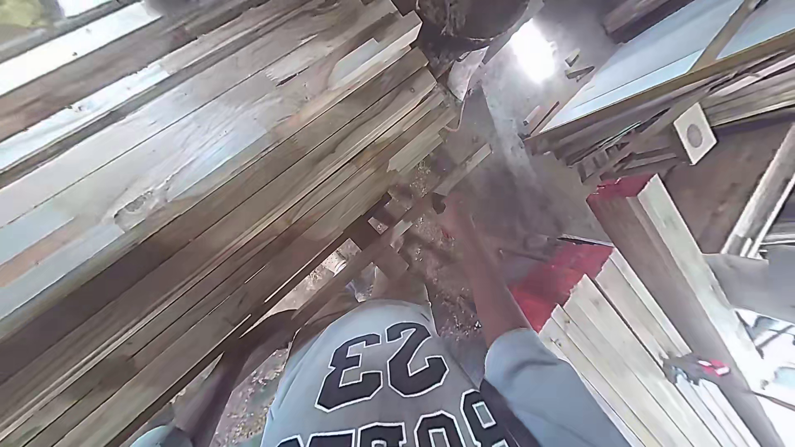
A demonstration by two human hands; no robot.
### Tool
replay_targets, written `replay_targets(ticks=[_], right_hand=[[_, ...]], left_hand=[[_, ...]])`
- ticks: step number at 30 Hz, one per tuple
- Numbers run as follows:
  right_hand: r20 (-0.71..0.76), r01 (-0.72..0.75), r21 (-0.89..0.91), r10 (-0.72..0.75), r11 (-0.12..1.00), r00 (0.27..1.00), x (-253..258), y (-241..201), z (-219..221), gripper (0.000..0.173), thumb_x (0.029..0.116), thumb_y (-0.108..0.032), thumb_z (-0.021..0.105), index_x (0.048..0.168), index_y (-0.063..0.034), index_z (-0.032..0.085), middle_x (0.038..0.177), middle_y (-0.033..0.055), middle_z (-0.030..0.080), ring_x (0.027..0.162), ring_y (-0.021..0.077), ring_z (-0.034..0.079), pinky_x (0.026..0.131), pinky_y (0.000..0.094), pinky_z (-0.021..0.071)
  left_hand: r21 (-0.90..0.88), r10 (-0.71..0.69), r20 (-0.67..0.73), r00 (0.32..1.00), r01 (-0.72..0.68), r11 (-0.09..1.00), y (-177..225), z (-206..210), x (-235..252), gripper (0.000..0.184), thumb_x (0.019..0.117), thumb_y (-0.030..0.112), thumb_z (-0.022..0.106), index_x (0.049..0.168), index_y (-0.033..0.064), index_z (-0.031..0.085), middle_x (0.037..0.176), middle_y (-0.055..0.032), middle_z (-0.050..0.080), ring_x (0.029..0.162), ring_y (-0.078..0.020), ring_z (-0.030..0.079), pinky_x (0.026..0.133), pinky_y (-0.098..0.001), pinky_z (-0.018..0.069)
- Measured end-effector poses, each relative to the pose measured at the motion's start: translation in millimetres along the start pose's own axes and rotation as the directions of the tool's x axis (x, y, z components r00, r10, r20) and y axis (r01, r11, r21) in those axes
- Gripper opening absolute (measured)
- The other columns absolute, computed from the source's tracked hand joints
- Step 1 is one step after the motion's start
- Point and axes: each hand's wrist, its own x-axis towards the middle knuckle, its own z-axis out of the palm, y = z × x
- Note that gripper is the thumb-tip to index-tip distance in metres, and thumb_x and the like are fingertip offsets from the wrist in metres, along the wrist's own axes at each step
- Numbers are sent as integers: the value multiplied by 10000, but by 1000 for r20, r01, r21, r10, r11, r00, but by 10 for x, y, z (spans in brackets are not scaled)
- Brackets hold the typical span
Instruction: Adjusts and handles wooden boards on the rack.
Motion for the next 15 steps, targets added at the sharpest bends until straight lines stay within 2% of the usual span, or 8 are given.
replay_targets(ticks=[1, 3, 5, 6, 8, 11, 13, 15], right_hand=[[36, 12, -27, -11, 1000, 999, -43, 2, -9, 395, 949, -188, 673, 1300, -10, 637, 1204, 245, 681, 1123, 395, 666, 966, 583, 514], [103, 32, -26, -29, 999, 994, -89, 105, -50, 367, 968, -196, 652, 1294, -29, 636, 1206, 230, 675, 1095, 372, 669, 957, 567, 514], [94, 37, 89, -46, 995, 995, -21, 371, -59, 436, 963, -171, 648, 1381, -58, 602, 1219, 214, 675, 1044, 331, 687, 934, 532, 539], [52, 29, 184, -40, 982, 998, 34, 522, -84, 478, 967, -150, 642, 1433, -73, 566, 1239, 212, 674, 1051, 323, 691, 942, 521, 545], [-103, 67, 293, -38, 954, 994, 241, 843, -94, 484, 999, -150, 588, 1478, -119, 519, 1185, 183, 701, 944, 281, 732, 826, 470, 610], [-338, 189, 311, -78, 932, 938, 619, 1063, -165, 545, 1016, -121, 591, 1542, -162, 453, 1404, 217, 582, 1210, 392, 618, 994, 581, 519], [-405, 260, 280, -131, 924, 905, 898, 1111, -62, 559, 1016, -125, 596, 1551, -183, 445, 1430, 234, 554, 1232, 421, 600, 999, 609, 508], [-374, 265, 228, -167, 937, 912, 931, 1072, 73, 587, 1003, -128, 617, 1553, -95, 413, 1411, 286, 551, 1237, 457, 591, 1016, 603, 496]], left_hand=[[-21, -28, -20, 999, 27, 999, -18, 27, -41, 501, 1054, 543, 471, 1183, 96, 658, 822, -79, 661, 670, -187, 635, 656, -409, 560], [65, -65, -76, 995, 70, 995, -26, 66, -31, 548, 1047, 574, 448, 1146, 81, 668, 836, -107, 654, 704, -228, 635, 677, -462, 552], [219, 0, -178, 984, 39, 975, 35, 127, -109, 600, 1044, 580, 464, 1198, 36, 662, 978, -206, 694, 889, -353, 688, 815, -583, 548], [296, 12, -237, 971, 61, 953, 105, 156, -166, 627, 1027, 589, 502, 1272, 27, 634, 1083, -251, 699, 1015, -417, 692, 892, -637, 535], [407, -58, -372, 926, 219, 887, 243, 314, -264, 796, 935, 735, 522, 1362, 65, 557, 1151, -245, 699, 1082, -441, 691, 888, -649, 554], [422, -119, -511, 851, 369, 828, 327, 468, -261, 926, 836, 862, 501, 1359, 101, 558, 1094, -210, 724, 1024, -417, 717, 817, -623, 579], [408, -126, -547, 828, 396, 823, 341, 537, -253, 922, 824, 874, 504, 1325, 102, 580, 1055, -200, 733, 995, -415, 725, 795, -623, 583], [402, -142, -551, 822, 411, 818, 392, 558, -283, 925, 830, 866, 513, 1316, 81, 580, 1046, -208, 733, 991, -414, 727, 799, -625, 580]])
